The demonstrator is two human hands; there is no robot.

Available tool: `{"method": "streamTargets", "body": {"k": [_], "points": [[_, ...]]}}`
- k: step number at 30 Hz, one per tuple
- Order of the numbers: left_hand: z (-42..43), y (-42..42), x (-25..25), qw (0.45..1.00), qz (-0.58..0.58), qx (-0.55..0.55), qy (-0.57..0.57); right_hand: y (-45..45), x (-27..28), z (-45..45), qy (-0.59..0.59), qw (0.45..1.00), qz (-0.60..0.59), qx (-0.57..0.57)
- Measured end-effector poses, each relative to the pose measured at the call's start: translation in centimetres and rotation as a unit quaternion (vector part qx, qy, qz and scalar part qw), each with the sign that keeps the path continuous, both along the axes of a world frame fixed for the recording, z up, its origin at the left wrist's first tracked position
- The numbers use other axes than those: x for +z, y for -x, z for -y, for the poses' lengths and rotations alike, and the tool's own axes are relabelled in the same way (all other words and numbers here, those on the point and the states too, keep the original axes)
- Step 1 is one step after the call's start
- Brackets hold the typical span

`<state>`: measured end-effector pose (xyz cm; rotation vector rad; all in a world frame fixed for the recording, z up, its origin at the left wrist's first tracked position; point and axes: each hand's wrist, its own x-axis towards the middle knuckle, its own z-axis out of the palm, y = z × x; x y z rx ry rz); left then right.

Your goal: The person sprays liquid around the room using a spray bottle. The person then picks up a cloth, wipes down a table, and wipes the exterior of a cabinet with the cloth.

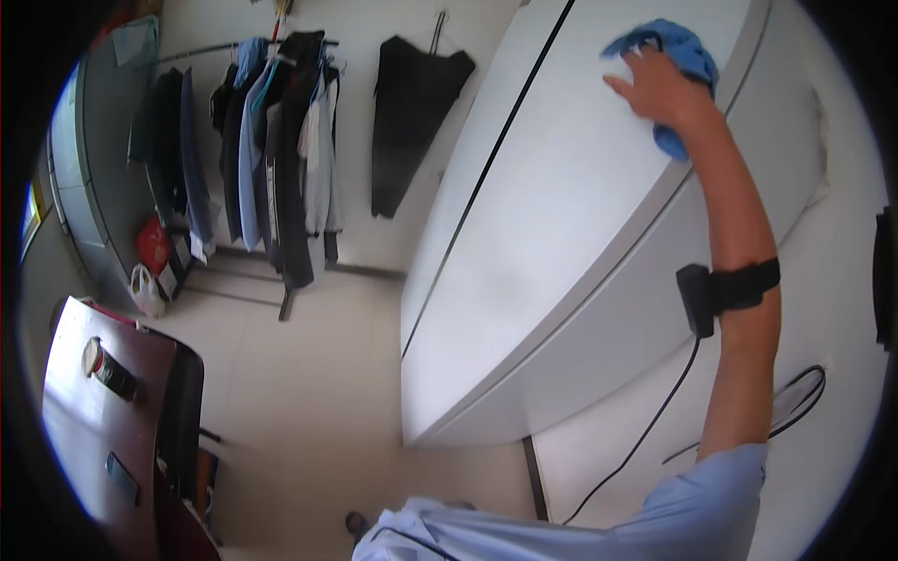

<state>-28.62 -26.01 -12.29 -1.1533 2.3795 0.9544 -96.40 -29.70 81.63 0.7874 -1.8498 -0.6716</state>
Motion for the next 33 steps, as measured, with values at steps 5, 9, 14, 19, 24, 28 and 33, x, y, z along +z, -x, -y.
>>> {"method": "streamTargets", "body": {"k": [5,9,14,19,24,28,33], "points": [[1.4,1.3,4.4,0.706,-0.297,0.546,-0.341,-0.6,-17.8,-0.8,-0.12,0.985,0.108,0.054],[5.9,4.2,6.8,0.699,-0.298,0.556,-0.335,-1.7,-31.5,-1.6,-0.114,0.946,0.276,0.128],[9.1,5.8,12.0,0.71,-0.303,0.564,-0.294,-3.8,-49.3,-2.2,0.033,0.873,0.444,0.2],[7.6,2.4,12.9,0.698,-0.288,0.587,-0.292,1.5,-65.4,-2.3,0.001,0.922,0.314,0.226],[4.0,-3.0,9.1,0.699,-0.209,0.599,-0.329,-4.3,-58.0,-3.1,0.079,0.811,0.521,0.257],[2.2,-5.7,7.6,0.779,-0.144,0.521,-0.317,-6.0,-56.5,-4.0,0.056,0.839,0.454,0.294],[3.6,-5.5,5.5,0.825,-0.205,0.437,-0.294,-5.9,-56.3,-5.6,-0.082,0.868,0.4,0.283]]}}
